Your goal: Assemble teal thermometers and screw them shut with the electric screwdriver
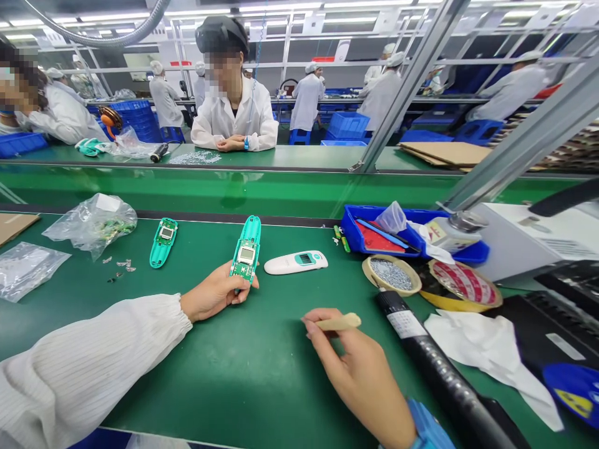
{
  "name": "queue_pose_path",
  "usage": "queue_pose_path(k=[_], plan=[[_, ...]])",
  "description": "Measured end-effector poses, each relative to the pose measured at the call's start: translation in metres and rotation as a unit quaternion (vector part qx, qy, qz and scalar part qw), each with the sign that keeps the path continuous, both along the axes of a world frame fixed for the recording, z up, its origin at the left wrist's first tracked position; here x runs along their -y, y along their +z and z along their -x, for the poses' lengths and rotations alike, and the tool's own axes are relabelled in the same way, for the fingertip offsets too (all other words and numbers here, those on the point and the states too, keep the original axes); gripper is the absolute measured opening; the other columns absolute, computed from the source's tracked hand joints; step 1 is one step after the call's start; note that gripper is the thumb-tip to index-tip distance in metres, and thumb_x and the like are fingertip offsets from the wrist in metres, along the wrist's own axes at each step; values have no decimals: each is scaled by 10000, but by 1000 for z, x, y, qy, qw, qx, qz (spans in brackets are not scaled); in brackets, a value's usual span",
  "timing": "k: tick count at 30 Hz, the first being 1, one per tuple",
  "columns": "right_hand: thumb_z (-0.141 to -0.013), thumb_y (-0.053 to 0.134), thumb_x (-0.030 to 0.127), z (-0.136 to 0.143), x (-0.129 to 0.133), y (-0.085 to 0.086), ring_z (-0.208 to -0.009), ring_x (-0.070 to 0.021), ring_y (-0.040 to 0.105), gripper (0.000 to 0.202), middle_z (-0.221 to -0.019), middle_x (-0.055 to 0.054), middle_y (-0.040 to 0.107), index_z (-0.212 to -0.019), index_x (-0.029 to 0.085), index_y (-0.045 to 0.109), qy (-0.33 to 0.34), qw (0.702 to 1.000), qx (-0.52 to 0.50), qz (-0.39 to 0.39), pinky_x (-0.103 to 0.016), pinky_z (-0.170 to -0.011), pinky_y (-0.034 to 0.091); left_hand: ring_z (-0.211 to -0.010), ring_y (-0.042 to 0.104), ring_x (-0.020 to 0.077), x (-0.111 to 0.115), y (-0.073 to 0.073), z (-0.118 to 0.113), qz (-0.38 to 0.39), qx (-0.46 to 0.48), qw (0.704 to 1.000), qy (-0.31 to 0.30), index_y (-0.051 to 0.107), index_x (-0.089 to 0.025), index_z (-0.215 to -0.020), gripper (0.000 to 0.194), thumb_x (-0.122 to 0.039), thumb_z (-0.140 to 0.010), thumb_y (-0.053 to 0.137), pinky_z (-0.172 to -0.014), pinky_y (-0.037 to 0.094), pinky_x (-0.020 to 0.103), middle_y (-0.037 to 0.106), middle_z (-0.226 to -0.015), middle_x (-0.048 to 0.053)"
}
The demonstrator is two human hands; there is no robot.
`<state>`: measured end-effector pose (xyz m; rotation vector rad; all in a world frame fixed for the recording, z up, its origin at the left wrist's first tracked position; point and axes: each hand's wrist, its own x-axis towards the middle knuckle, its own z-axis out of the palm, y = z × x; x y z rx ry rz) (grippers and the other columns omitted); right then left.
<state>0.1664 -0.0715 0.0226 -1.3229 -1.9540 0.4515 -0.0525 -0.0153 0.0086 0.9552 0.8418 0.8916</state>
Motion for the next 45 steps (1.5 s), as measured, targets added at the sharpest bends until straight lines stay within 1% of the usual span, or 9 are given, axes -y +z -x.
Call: queue_pose_path(k=[4,7,9,12,15,18,25,31,45], plan=[[-834,488,369,26,-16,12,-687,-137,619,240,-856,-56,606,-753,181,613,6,990,-134,46,-232,-606,535,-489,426,46,-2,-4,-1,-26,-18,999,13,460,-142,-802,179,-143,-634,521,-468,294,216,518,-706,-21],[-830,507,358,48,-29,18,-700,-140,622,201,-849,-53,596,-828,176,590,37,973,-219,62,-250,-631,538,-514,441,50,-2,-6,-1,-41,-25,999,21,459,-142,-820,184,-136,-646,517,-484,313,214,513,-703,-26],[-827,514,357,59,-35,16,-699,-140,624,189,-846,-50,598,-841,176,568,51,963,-254,69,-261,-640,541,-537,454,52,-1,-7,-1,-43,-15,999,28,447,-147,-824,203,-125,-637,523,-494,325,212,521,-734,-21],[-828,517,349,67,-38,6,-672,-130,622,170,-837,-43,605,-843,183,545,39,955,-283,78,-259,-631,544,-550,461,54,0,-7,-2,-36,0,999,29,426,-157,-818,228,-110,-621,530,-497,329,208,528,-751,-19],[-832,514,341,67,-38,-2,-680,-128,623,158,-832,-39,613,-856,187,538,30,952,-291,86,-260,-643,545,-540,455,53,0,-5,-3,-25,7,999,21,418,-162,-810,242,-101,-607,533,-489,322,203,529,-724,-25],[-834,513,337,66,-38,-5,-700,-127,623,156,-843,-41,617,-864,187,541,37,952,-290,91,-259,-657,545,-515,436,51,0,-4,-4,-21,5,1000,15,413,-164,-801,236,-105,-604,530,-472,301,195,522,-657,-38],[-837,514,322,68,-36,-5,-700,-121,623,142,-856,-40,611,-861,188,554,45,950,-299,76,-256,-663,549,-505,423,49,1,-1,-4,-19,-4,1000,14,412,-164,-796,235,-124,-603,539,-457,280,189,508,-619,-46],[-843,506,299,68,-35,-4,-695,-123,622,128,-862,-40,597,-864,188,566,56,954,-291,54,-263,-660,551,-499,411,42,1,0,-4,-13,-6,1000,17,416,-164,-805,259,-140,-597,570,-464,281,193,505,-656,-41],[-860,480,252,66,-32,-12,-757,-141,615,118,-892,-36,598,-916,208,573,67,971,-228,34,-287,-695,525,-492,378,37,2,0,-4,-27,-6,1000,5,393,-176,-800,254,-138,-636,583,-475,288,192,448,-599,-74]])
